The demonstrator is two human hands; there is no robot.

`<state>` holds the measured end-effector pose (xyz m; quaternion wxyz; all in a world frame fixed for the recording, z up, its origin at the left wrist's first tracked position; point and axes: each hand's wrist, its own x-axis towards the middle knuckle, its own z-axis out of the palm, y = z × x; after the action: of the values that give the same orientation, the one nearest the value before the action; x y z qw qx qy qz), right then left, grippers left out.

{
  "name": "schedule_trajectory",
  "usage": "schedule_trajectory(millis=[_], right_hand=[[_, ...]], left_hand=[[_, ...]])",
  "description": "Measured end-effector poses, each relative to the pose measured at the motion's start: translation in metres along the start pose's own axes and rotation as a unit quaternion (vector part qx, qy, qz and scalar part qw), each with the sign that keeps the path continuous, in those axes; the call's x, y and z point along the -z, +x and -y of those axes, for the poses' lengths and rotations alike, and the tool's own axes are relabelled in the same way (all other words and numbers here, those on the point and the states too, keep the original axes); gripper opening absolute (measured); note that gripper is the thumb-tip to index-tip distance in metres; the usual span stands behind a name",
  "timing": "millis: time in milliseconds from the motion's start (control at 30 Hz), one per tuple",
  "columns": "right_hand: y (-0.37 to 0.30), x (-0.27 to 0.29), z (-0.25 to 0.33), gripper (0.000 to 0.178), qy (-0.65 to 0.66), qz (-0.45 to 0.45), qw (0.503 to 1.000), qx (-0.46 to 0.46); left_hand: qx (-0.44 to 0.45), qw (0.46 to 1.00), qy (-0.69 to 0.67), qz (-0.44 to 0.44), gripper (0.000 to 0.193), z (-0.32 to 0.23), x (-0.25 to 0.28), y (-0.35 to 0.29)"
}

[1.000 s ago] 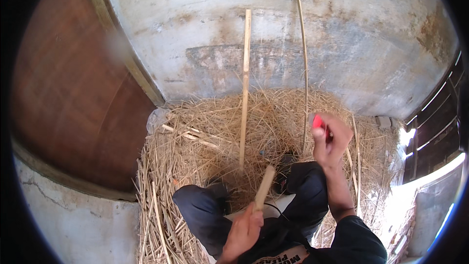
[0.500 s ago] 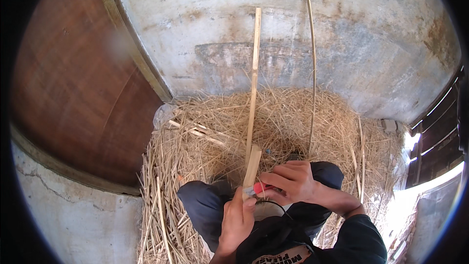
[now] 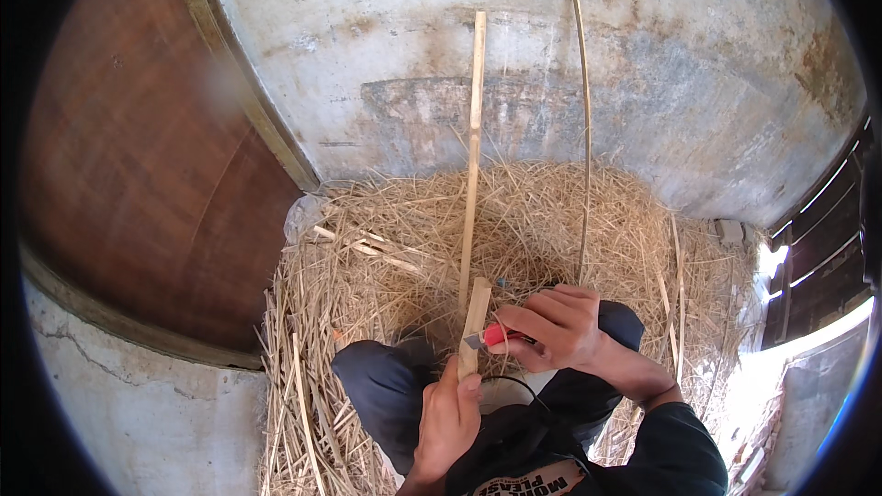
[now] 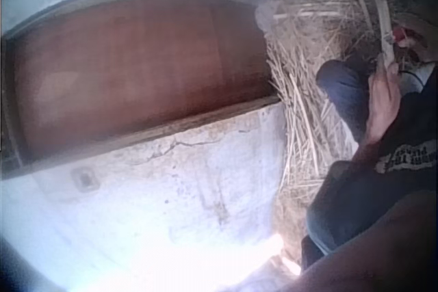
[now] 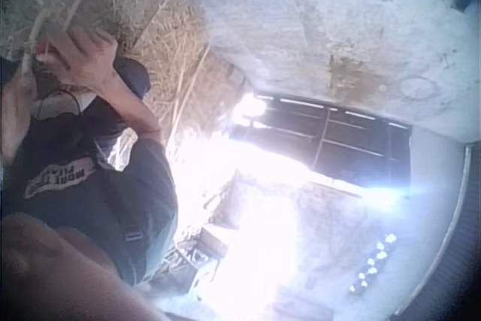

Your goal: The person sits on a bed of straw and uses a red utility knife to shave the surface of a long bamboo pole. They hold the pole with their left hand and scrape the blade along its length with their right hand, removing thin strips of wood.

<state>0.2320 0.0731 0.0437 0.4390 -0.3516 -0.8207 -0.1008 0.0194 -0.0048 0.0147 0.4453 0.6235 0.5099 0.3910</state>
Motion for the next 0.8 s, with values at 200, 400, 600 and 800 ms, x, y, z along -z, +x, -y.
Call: schedule_trajectory(millis=[200,400,600,800], right_hand=[[0.006,0.008,-0.022,0.023,-0.008,-0.104,0.99,-0.094],[0.013,0.028,-0.045,0.018,0.036,-0.131,0.979,-0.154],[-0.011,0.0,-0.003,0.035,0.087,0.038,0.995,-0.013],[-0.015,-0.01,0.006,0.036,0.097,0.057,0.994,0.004]], left_hand=[[-0.022,1.0,0.002,0.017,0.043,0.011,-0.005,-0.016],[0.041,0.99,-0.09,0.101,0.034,0.028,0.003,-0.014],[0.093,0.931,-0.324,0.141,0.033,0.035,0.019,-0.002],[0.057,0.966,-0.233,0.1,0.031,0.024,0.013,-0.002]])
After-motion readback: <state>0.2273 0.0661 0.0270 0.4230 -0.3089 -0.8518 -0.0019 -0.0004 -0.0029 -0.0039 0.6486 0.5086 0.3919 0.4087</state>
